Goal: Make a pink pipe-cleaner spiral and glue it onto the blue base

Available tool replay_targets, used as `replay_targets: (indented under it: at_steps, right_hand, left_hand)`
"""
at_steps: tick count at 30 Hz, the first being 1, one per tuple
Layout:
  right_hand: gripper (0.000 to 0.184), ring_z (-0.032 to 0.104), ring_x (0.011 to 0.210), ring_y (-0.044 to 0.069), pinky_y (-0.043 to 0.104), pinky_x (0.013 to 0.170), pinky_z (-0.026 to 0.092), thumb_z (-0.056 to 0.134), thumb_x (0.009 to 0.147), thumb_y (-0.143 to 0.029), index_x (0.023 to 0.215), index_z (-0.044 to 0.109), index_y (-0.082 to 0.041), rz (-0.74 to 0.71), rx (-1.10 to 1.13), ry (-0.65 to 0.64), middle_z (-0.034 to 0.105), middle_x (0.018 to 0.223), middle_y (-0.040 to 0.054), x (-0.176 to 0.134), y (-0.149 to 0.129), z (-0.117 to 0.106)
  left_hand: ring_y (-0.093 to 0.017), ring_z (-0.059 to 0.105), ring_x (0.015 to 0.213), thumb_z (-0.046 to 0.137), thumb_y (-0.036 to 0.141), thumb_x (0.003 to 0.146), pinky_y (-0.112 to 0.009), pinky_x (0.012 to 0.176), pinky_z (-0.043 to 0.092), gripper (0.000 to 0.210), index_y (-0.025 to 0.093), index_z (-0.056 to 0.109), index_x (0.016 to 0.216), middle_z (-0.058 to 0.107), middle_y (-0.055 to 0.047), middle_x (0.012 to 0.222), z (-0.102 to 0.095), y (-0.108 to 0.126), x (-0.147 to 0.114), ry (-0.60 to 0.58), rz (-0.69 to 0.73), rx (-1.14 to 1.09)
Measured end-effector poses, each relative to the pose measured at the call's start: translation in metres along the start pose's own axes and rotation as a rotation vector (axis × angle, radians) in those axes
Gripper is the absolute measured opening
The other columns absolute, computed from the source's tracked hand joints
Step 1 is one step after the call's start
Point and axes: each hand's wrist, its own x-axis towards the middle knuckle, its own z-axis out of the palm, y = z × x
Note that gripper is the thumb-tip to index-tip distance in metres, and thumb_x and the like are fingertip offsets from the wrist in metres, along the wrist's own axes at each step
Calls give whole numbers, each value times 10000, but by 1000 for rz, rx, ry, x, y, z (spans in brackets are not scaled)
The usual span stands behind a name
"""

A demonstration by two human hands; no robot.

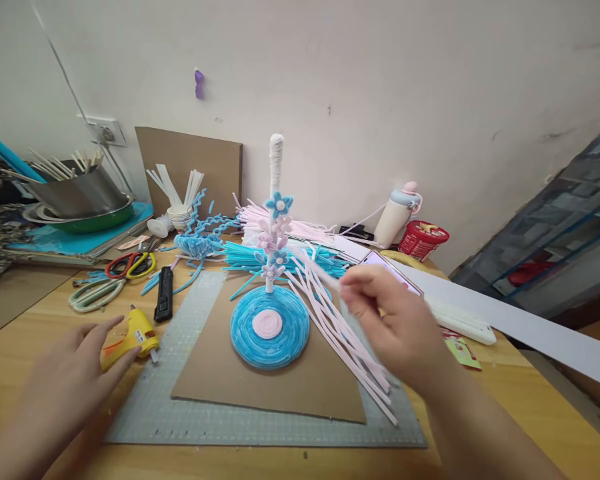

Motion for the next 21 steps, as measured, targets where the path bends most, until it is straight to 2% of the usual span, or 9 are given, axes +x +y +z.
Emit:
replay_targets:
  at_steps: [3, 5, 7, 9, 11, 13, 14, 17, 21]
  right_hand:
    - [115, 591, 606, 157, 259, 515, 414, 505, 891, -262, 957, 600, -257, 45, -176, -330, 654, 744, 17, -23, -7, 25]
    - [141, 583, 572, 152, 259, 511, 389, 477, 906, -280, 850, 602, -248, 103, -258, -395, 644, 685, -3, -37, -9, 48]
    - [181, 591, 568, 156, 261, 511, 357, 461, 907, -263, 788, 594, -233, 108, -338, -475, 641, 651, -8, -47, -11, 71]
    - [191, 588, 534, 155, 266, 494, 307, 452, 905, -248, 775, 588, -215, 61, -410, -505, 637, 616, -7, -55, -13, 88]
    - [184, 581, 500, 152, 278, 483, 252, 459, 895, -225, 756, 577, -199, -3, -483, -483, 632, 586, -3, -61, -15, 100]
    - [170, 577, 481, 150, 289, 484, 206, 470, 882, -196, 742, 567, -194, -34, -545, -450, 632, 572, -2, -66, -15, 108]
    - [165, 575, 476, 151, 294, 484, 187, 474, 877, -186, 739, 563, -194, -36, -570, -439, 633, 568, -2, -68, -14, 110]
    - [161, 568, 465, 155, 300, 485, 145, 481, 867, -179, 723, 551, -196, -38, -623, -437, 628, 552, -1, -74, -11, 115]
    - [148, 548, 439, 155, 304, 483, 120, 501, 846, -176, 704, 539, -196, -46, -649, -455, 619, 532, -1, -75, -11, 117]
  left_hand:
    - [-355, 569, 834, 457, 560, 814, -517, 759, 483, 533, 194, 476, 1201, 534, -109, 924, 8, -18, -11, -77, 3, 116]
    - [-392, 567, 908, 481, 583, 787, -554, 765, 478, 576, 224, 447, 1236, 537, -118, 985, 10, -14, -13, -10, -69, 116]
    - [-441, 526, 1020, 493, 574, 780, -625, 798, 440, 601, 231, 430, 1269, 516, -157, 1131, 8, 5, -12, 99, -140, 66]
    - [-367, 536, 1053, 464, 465, 837, -551, 874, 447, 453, 216, 500, 1213, 531, -148, 1141, 3, 33, -9, 68, 72, -174]
    - [-268, 558, 1060, 440, 361, 875, -422, 909, 470, 302, 245, 590, 1110, 578, -91, 1118, 1, 66, -3, -120, 306, -426]
    - [-209, 570, 1052, 403, 248, 898, -353, 929, 464, 312, 234, 593, 1145, 601, -71, 1134, 1, 96, 4, -339, 420, -519]
    - [-208, 568, 1059, 408, 220, 894, -352, 942, 454, 326, 211, 593, 1162, 605, -79, 1140, 2, 109, 7, -381, 435, -518]
    - [-240, 563, 1050, 414, 187, 888, -386, 930, 455, 344, 156, 600, 1176, 608, -112, 1142, 8, 131, 11, -403, 468, -434]
    - [-244, 558, 1004, 402, 165, 894, -395, 884, 469, 334, 160, 621, 1146, 608, -104, 1098, 14, 137, 8, -366, 508, -371]
